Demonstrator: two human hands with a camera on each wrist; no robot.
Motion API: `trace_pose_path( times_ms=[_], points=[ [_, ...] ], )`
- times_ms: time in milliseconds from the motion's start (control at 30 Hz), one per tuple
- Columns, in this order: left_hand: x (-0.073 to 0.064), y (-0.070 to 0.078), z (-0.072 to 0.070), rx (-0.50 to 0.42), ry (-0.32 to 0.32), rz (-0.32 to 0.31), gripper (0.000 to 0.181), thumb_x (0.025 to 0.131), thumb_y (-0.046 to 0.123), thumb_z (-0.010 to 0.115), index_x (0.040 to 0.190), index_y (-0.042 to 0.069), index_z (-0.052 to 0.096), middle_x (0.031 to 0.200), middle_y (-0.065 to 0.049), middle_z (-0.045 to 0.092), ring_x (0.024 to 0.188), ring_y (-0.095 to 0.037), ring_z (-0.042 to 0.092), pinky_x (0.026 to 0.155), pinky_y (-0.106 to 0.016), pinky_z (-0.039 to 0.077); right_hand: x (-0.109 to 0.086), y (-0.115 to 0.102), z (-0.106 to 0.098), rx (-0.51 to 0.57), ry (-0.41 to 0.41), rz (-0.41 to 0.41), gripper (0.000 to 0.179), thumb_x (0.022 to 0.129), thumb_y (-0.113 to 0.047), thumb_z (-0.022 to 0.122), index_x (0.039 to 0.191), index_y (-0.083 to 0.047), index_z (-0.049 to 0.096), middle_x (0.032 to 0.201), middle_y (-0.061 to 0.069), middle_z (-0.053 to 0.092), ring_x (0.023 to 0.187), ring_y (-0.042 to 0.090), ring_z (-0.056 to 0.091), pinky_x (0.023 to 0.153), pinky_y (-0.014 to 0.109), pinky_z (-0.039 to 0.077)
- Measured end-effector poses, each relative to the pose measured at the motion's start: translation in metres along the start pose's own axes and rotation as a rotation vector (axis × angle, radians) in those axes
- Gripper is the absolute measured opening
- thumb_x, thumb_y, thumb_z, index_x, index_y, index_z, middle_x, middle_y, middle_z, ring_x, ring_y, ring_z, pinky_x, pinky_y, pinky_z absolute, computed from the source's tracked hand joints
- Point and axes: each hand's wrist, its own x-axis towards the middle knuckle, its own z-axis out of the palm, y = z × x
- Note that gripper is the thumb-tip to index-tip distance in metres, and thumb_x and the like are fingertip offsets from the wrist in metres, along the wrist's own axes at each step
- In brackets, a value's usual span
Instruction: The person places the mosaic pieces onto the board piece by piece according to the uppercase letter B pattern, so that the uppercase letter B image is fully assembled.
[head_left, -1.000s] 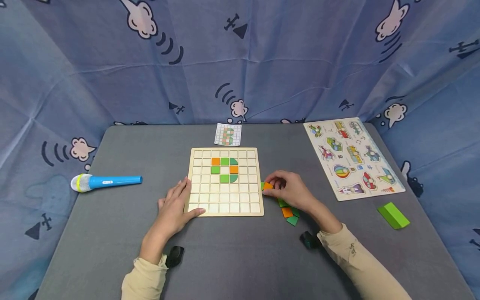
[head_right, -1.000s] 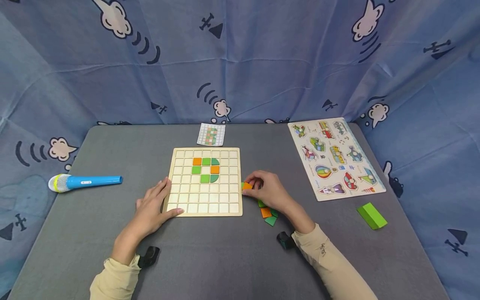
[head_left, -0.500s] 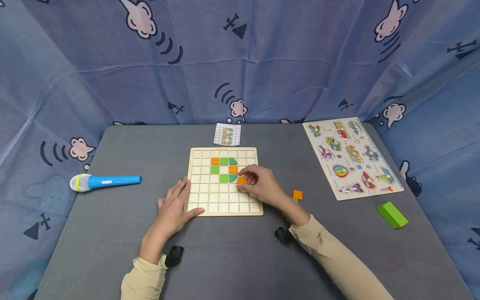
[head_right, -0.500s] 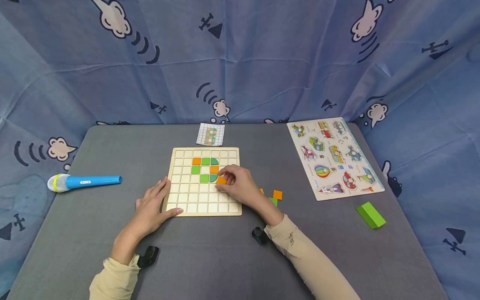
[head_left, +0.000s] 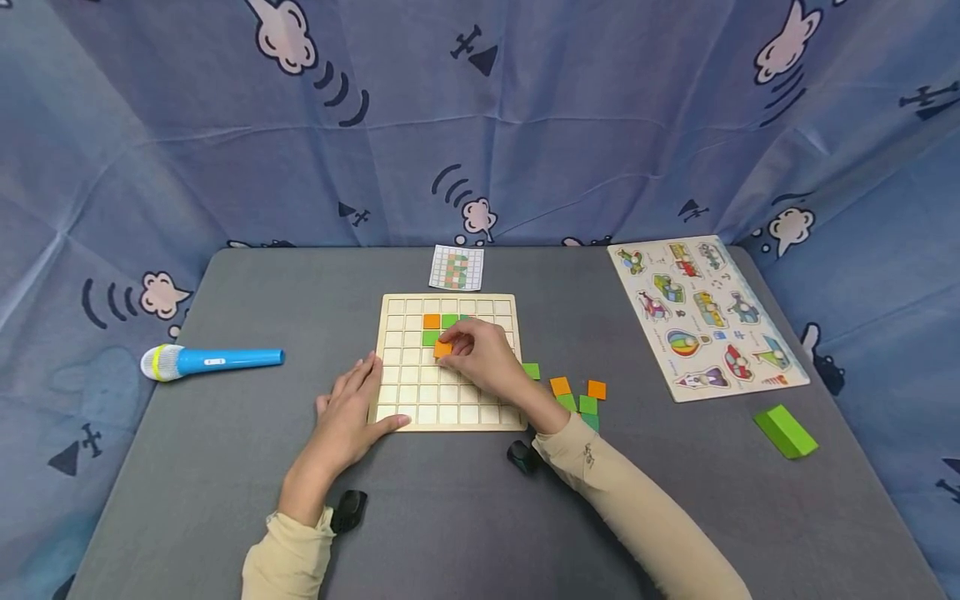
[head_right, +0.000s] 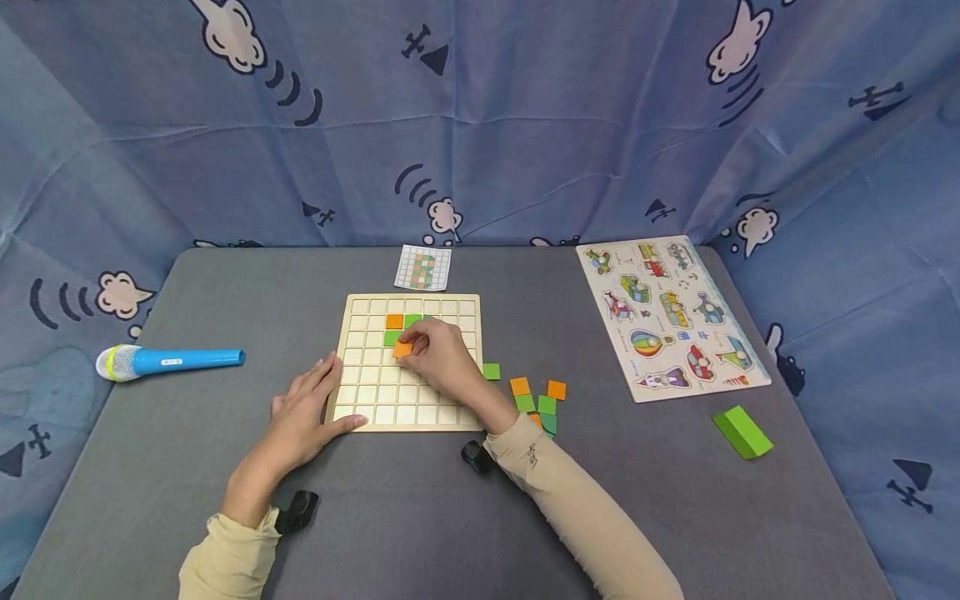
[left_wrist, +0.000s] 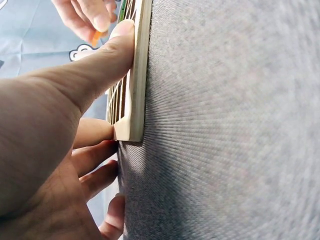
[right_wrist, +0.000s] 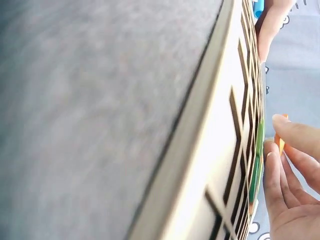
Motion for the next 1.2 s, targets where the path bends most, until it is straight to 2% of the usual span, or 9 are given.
trace_pose_path(
  times_ms=[233, 400, 700, 1000, 1200],
  points=[
    [0.0, 0.0, 0.0, 0.005, 0.002, 0.0, 0.099, 0.094, 0.04, 0.081, 0.168, 0.003, 0.027, 0.176, -0.019, 0.023, 0.161, -0.043, 0.024, 0.098, -0.061, 0.03, 0.004, -0.004, 0.009, -0.049, -0.017, -0.013, 0.022, 0.086, -0.002, 0.087, 0.107, -0.002, 0.081, 0.097, 0.009, 0.071, 0.083, 0.018, 0.065, 0.076, 0.026, 0.054],
    [0.0, 0.0, 0.0, -0.002, -0.002, -0.002, 0.099, 0.094, 0.04, 0.081, 0.168, 0.003, 0.027, 0.176, -0.02, 0.023, 0.161, -0.044, 0.024, 0.098, -0.06, 0.029, 0.007, -0.005, 0.013, -0.104, -0.031, -0.014, 0.024, 0.086, -0.004, 0.089, 0.109, -0.004, 0.082, 0.104, 0.009, 0.071, 0.091, 0.022, 0.063, 0.082, 0.03, 0.052],
    [0.0, 0.0, -0.001, -0.002, -0.013, -0.012, 0.1, 0.094, 0.04, 0.08, 0.168, 0.004, 0.024, 0.177, -0.018, 0.021, 0.162, -0.043, 0.022, 0.099, -0.061, 0.028, 0.008, -0.005, 0.013, -0.126, -0.041, -0.022, 0.019, 0.088, -0.006, 0.087, 0.106, -0.007, 0.084, 0.103, 0.006, 0.071, 0.091, 0.019, 0.062, 0.084, 0.03, 0.051],
    [0.0, -0.001, 0.0, -0.005, -0.01, -0.006, 0.1, 0.094, 0.041, 0.08, 0.168, 0.004, 0.024, 0.177, -0.018, 0.021, 0.162, -0.043, 0.022, 0.099, -0.061, 0.029, 0.01, -0.006, 0.016, -0.151, -0.041, -0.06, 0.015, 0.089, -0.004, 0.085, 0.105, -0.006, 0.085, 0.102, 0.008, 0.073, 0.097, 0.022, 0.065, 0.087, 0.034, 0.053],
    [0.0, 0.0, 0.0, -0.001, -0.011, -0.009, 0.1, 0.094, 0.041, 0.08, 0.168, 0.004, 0.025, 0.177, -0.018, 0.021, 0.162, -0.043, 0.022, 0.099, -0.061, 0.029, 0.01, -0.006, 0.016, -0.158, -0.035, -0.056, 0.016, 0.089, -0.005, 0.086, 0.105, -0.007, 0.085, 0.103, 0.007, 0.073, 0.098, 0.022, 0.065, 0.087, 0.035, 0.052]
  ],
)
